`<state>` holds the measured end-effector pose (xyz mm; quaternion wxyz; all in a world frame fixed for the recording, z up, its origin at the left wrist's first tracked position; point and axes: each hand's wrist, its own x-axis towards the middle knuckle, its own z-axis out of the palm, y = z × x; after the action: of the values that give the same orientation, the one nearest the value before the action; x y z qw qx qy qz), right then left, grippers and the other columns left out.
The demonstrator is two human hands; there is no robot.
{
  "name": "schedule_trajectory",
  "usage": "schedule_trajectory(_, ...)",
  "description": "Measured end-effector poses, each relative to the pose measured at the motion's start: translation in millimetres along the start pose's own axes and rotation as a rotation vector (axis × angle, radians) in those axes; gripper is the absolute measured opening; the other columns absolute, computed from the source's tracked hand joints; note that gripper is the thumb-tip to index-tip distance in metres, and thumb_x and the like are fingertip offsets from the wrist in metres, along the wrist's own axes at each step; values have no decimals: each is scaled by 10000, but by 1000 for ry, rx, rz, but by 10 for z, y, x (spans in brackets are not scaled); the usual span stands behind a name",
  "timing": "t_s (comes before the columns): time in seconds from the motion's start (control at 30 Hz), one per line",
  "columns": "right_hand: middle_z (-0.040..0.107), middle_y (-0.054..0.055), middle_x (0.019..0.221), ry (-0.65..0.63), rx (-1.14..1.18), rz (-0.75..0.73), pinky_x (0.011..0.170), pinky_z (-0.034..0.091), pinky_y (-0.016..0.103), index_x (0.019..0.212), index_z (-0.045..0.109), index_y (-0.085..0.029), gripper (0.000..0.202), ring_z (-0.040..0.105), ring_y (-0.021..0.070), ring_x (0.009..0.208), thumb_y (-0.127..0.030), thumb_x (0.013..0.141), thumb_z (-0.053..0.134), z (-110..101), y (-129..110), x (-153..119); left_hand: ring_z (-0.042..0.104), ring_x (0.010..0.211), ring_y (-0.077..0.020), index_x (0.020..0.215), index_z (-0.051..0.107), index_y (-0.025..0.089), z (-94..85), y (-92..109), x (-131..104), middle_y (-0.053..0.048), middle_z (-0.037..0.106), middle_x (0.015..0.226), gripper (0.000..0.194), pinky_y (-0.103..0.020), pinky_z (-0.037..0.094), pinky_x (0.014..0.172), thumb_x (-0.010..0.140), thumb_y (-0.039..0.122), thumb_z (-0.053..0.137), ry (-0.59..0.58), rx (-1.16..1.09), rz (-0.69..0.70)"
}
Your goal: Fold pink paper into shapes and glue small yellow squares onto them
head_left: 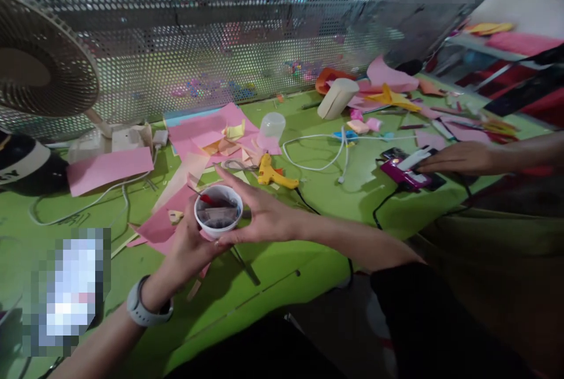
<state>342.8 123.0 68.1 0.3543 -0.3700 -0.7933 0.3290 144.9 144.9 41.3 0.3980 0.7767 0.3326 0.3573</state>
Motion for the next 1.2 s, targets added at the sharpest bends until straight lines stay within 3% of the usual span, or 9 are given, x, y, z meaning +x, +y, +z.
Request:
schedule_trajectory(0.13, 362, 77, 1591, -148, -109, -66, 1158, 359, 467, 1588, 143, -349, 1057, 386, 292, 1438, -540, 756, 765, -406, 116, 91, 675, 1057, -287, 1168, 559, 174, -77, 25, 5, -130, 683, 1177, 508, -489, 535, 949, 763, 367, 798, -50, -31, -87)
schedule_trajectory(0.23, 394, 68, 1571, 202, -355, 171, 1165, 311, 538, 1546, 299, -344, 774, 394, 313, 1425, -514, 873, 643, -982, 487, 284, 686, 1044, -290, 1226, 522, 169, -125, 19, 37, -121, 697, 1147, 618, -493, 530, 963, 730, 376, 828, -32, -31, -115)
schedule_trajectory(0.3, 373, 153, 1568, 454, -591, 385, 1174, 249, 574, 1545, 320, -232, 811, 343, 367, 1442, -440, 852, 686, -1295, 845, 425, 686, 1057, -292, 1290, 484, 174, -128, -9, 71, -125, 689, 1168, 699, -486, 529, 970, 722, 377, 835, -7, -29, -102)
schedule_trajectory(0.4, 348, 312, 1525, 450, -726, 625, 1129, 308, 562, 1527, 294, -30, 980, 358, 435, 1412, -416, 763, 771, -1509, 1333, 549, 620, 1204, -305, 1427, 353, 211, -110, -57, 109, -155, 604, 1332, 881, -491, 486, 1037, 708, 347, 844, 56, -5, -56)
schedule_trajectory(0.5, 504, 304, 1393, 401, -702, 666, 1051, 414, 507, 1458, 403, -17, 888, 488, 411, 1309, -415, 751, 764, -1522, 1531, 559, 587, 1255, -307, 1494, 238, 247, -106, -80, 107, -162, 556, 1394, 989, -493, 480, 1044, 712, 330, 837, 61, -1, -95)
schedule_trajectory(0.67, 600, 162, 1318, 665, -512, 481, 998, 484, 483, 1341, 516, -165, 621, 587, 320, 1189, -499, 834, 649, -1494, 1010, 484, 610, 1223, -297, 1473, 245, 260, -137, -87, 88, -153, 571, 1372, 949, -468, 531, 983, 724, 315, 824, 42, -41, -134)
schedule_trajectory(0.8, 658, 57, 1168, 594, -131, 79, 936, 544, 444, 1290, 548, -254, 597, 646, 262, 1065, -631, 829, 595, -1246, 137, 332, 664, 1115, -291, 1465, 230, 256, -126, -115, 111, -158, 591, 1326, 968, -463, 573, 914, 712, 356, 831, 51, -59, -133)
schedule_trajectory(0.93, 601, 5, 1325, 416, -155, -62, 1039, 504, 445, 1336, 550, -368, 647, 601, 282, 1197, -553, 752, 756, -856, -493, 146, 611, 1205, -301, 1460, 244, 265, -88, -158, 111, -163, 523, 1403, 967, -455, 547, 964, 703, 355, 839, 80, -29, -41)
schedule_trajectory(1.2, 562, -5, 1418, 307, -359, -81, 1092, 469, 479, 1399, 498, -383, 707, 543, 316, 1285, -577, 761, 732, -658, -675, 271, 622, 1182, -314, 1450, 272, 212, -84, -119, 32, -168, 569, 1347, 930, -451, 543, 951, 727, 394, 828, 64, 62, 2)
